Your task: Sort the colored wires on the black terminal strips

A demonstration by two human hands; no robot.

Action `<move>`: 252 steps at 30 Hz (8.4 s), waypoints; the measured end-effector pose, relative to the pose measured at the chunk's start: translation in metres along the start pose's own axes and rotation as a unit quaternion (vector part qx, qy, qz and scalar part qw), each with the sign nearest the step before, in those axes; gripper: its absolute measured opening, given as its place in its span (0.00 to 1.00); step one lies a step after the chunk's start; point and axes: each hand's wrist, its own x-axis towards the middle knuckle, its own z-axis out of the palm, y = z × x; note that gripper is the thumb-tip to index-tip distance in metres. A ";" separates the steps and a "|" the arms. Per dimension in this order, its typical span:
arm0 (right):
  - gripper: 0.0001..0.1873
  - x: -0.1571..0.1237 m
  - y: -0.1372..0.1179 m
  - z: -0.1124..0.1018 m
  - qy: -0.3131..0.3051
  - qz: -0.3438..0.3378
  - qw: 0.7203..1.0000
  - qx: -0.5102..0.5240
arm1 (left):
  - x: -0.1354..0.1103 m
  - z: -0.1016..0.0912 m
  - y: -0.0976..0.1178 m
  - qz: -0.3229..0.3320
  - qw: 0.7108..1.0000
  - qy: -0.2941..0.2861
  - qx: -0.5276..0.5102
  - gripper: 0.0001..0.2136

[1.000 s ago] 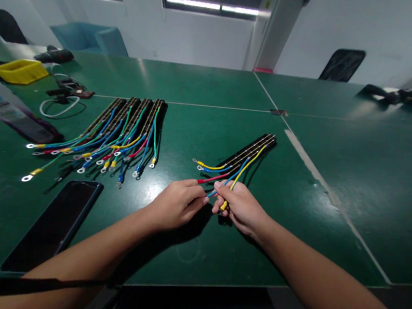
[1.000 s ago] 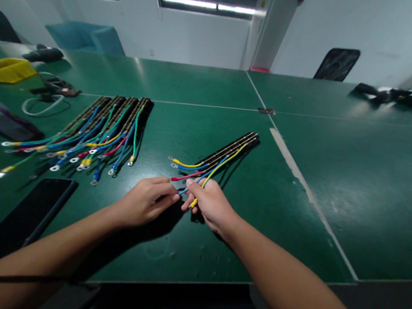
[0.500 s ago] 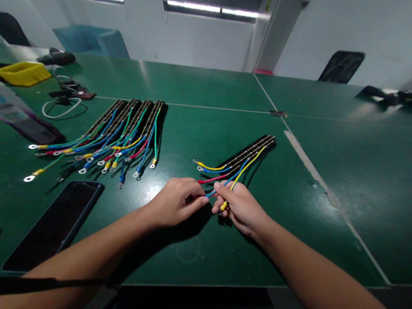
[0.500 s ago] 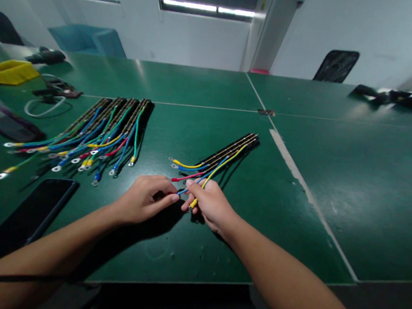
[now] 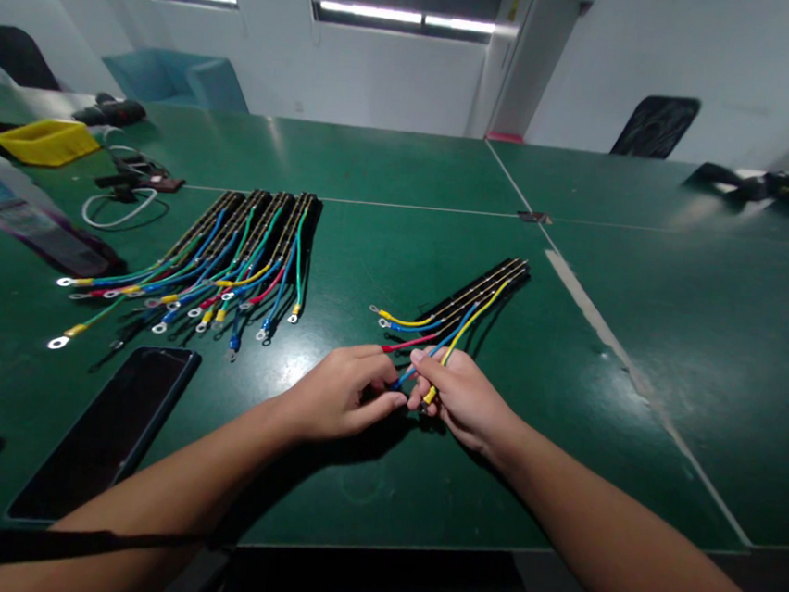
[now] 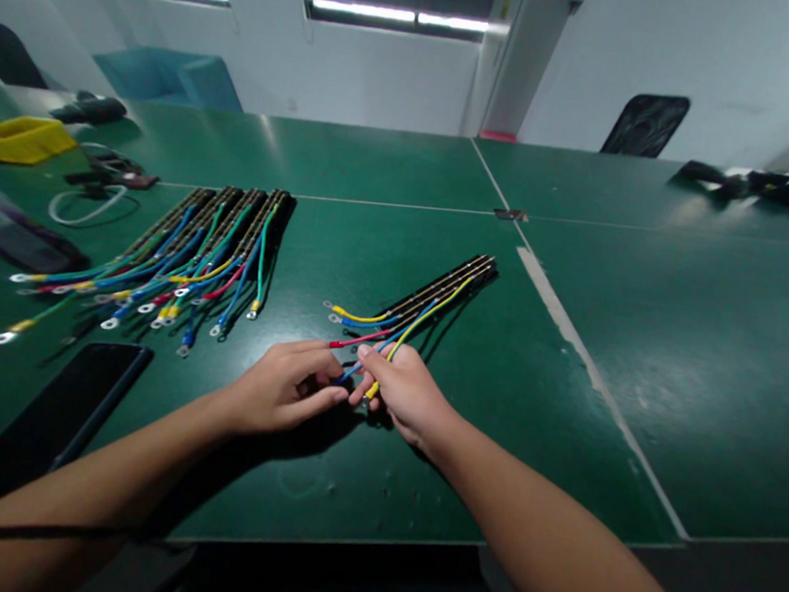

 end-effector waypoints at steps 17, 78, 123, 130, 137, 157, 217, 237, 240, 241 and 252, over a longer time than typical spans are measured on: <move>0.13 0.001 0.002 -0.001 0.005 -0.005 1.000 -0.010 | 0.001 0.003 0.001 -0.012 1.000 0.003 0.028 0.10; 0.12 -0.002 -0.004 -0.003 -0.019 0.027 0.999 -0.010 | 0.002 0.005 0.005 -0.038 0.999 -0.004 -0.013 0.11; 0.13 -0.002 -0.004 -0.003 -0.021 0.025 0.999 -0.018 | 0.003 0.003 0.002 -0.034 0.999 -0.030 -0.015 0.13; 0.11 -0.002 -0.004 -0.003 -0.016 0.026 0.999 -0.017 | 0.003 0.005 0.001 -0.041 0.999 -0.009 -0.015 0.11; 0.13 -0.003 -0.005 -0.004 -0.023 0.028 0.999 -0.020 | 0.004 0.002 0.002 -0.050 0.997 -0.031 -0.040 0.13; 0.13 -0.001 -0.003 -0.004 -0.033 0.026 0.999 0.019 | 0.004 0.005 -0.001 -0.053 0.998 -0.005 -0.045 0.10; 0.13 -0.001 0.002 -0.005 -0.011 -0.007 1.000 0.028 | 0.004 0.011 0.002 -0.213 0.930 -0.035 -0.298 0.13; 0.13 -0.002 0.001 -0.005 -0.011 -0.011 1.000 0.020 | 0.005 0.008 0.006 -0.178 0.959 -0.030 -0.216 0.14; 0.14 -0.002 0.001 -0.005 -0.014 -0.012 1.000 0.024 | 0.005 0.007 0.006 -0.167 0.966 -0.028 -0.195 0.14; 0.14 -0.002 0.001 -0.005 -0.016 -0.012 0.999 0.028 | 0.005 0.007 0.006 -0.166 0.965 -0.031 -0.199 0.15; 0.16 -0.001 0.002 -0.005 -0.019 -0.021 0.999 0.031 | 0.006 0.008 0.006 -0.159 0.965 -0.043 -0.206 0.18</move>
